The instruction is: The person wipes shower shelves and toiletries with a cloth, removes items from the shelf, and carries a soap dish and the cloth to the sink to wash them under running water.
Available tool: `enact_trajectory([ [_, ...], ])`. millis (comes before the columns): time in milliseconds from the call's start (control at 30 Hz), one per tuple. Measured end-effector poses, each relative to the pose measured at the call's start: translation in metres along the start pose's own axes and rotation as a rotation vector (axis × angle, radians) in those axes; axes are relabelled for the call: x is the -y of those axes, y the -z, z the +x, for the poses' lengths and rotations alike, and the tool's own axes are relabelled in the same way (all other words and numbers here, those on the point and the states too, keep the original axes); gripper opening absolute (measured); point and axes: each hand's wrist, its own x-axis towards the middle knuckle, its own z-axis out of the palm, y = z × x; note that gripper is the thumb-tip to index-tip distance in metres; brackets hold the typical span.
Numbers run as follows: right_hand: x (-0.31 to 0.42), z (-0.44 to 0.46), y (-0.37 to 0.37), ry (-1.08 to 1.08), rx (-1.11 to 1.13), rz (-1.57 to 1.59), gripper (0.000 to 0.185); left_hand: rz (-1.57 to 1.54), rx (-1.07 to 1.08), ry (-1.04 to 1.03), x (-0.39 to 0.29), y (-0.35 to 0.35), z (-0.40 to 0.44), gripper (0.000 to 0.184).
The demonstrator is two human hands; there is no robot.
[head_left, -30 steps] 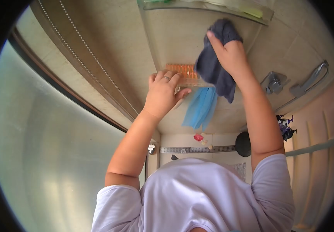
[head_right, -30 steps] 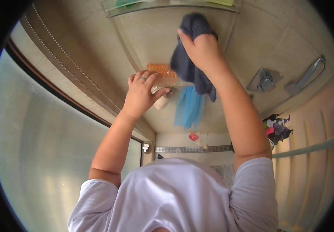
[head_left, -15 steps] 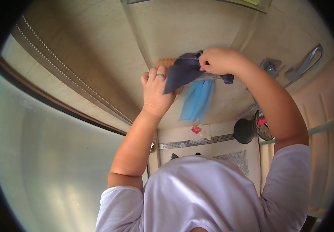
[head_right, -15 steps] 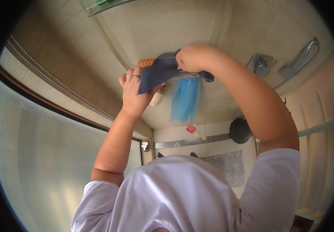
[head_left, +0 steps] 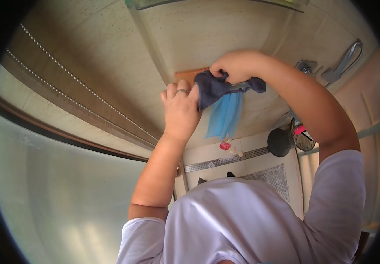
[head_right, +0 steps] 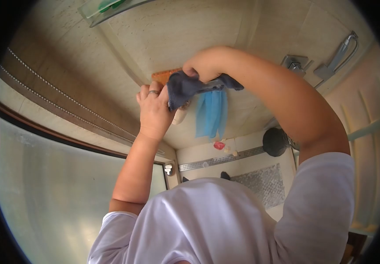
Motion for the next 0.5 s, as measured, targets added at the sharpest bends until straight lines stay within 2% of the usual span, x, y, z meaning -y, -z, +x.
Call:
enact_trajectory([
  [67, -0.002, -0.004, -0.009, 0.032, -0.160, 0.280, 0.020, 0.022, -0.006, 0.001, 0.001, 0.001, -0.001, 0.030],
  [167, -0.013, -0.009, -0.004, 0.025, -0.078, 0.263, 0.020, 0.066, 0.015, -0.008, -0.002, -0.004, 0.002, 0.032],
  [267, 0.005, -0.013, 0.017, -0.224, 0.189, -0.365, 0.022, 0.034, -0.003, -0.011, -0.004, -0.003, 0.001, 0.032],
  [367, 0.010, -0.009, 0.008, -0.256, 0.156, -0.484, 0.022, -0.021, -0.020, -0.011, -0.004, -0.005, 0.000, 0.030],
  [467, -0.005, -0.009, 0.001, -0.011, -0.092, 0.064, 0.021, -0.013, 0.006, -0.022, 0.000, 0.004, -0.001, 0.026],
  [500, -0.003, -0.009, 0.001, -0.001, -0.113, 0.092, 0.020, -0.003, 0.017, -0.028, 0.001, 0.006, 0.001, 0.024],
])
